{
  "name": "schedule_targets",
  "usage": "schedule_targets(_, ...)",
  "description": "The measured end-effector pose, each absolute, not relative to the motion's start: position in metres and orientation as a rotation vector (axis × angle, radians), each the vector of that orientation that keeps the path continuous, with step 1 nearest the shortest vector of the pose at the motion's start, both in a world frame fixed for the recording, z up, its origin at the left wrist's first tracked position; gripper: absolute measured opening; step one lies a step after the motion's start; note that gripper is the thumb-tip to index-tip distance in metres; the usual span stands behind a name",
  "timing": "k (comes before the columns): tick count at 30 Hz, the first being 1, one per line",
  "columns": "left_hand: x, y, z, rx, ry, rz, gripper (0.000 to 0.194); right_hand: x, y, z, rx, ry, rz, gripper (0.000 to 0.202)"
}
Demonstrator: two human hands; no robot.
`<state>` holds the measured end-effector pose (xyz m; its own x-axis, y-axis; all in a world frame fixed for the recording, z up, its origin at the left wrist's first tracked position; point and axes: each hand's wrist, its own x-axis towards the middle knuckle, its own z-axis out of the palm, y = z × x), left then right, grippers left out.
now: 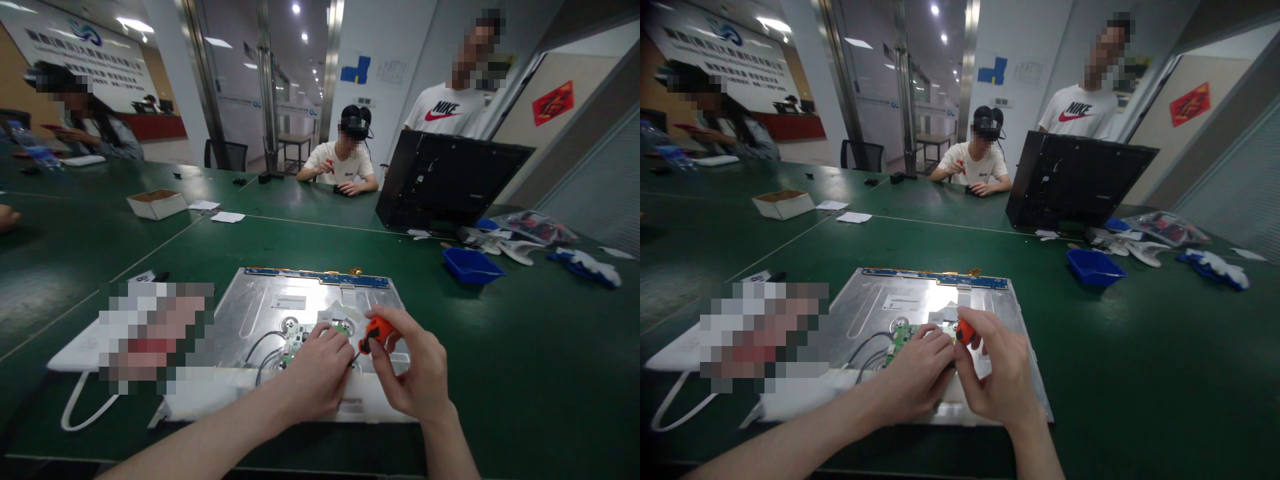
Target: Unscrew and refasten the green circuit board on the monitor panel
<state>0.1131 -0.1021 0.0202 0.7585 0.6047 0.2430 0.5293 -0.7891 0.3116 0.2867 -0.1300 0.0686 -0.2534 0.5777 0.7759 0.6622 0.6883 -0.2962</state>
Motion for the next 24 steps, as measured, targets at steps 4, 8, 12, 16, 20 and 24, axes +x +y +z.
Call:
schedule_targets(4, 0.1126, -0.1021, 0.0192, 2.734, 0.898, 0.490, 0.016, 0.2864, -0.1285, 0.0673, -0.952, -1.918, -0.152, 0.038)
schedule_targets(8, 0.1125, -0.1016, 0.0178, 2.756, 0.895, 0.499, 0.015, 0.2867, -0.1266, 0.0653, -0.948, -1.908, -0.153, 0.037)
schedule_targets(12, 0.1128, -0.1013, 0.0190, 2.757, 0.903, 0.489, 0.013, 0.2868, -0.1272, 0.0670, -0.932, -1.932, -0.145, 0.039)
schedule_targets(16, 0.1131, -0.1013, 0.0199, 2.758, 0.879, 0.474, 0.015, 0.2872, -0.1299, 0.0692, -0.947, -1.956, -0.102, 0.040)
schedule_targets(20, 0.1133, -0.1015, 0.0188, 2.748, 0.887, 0.487, 0.019, 0.2866, -0.1303, 0.0685, -0.966, -1.934, -0.122, 0.041)
schedule_targets(24, 0.1129, -0.1018, 0.0200, 2.739, 0.893, 0.485, 0.016, 0.2864, -0.1281, 0.0666, -0.949, -1.912, -0.161, 0.035)
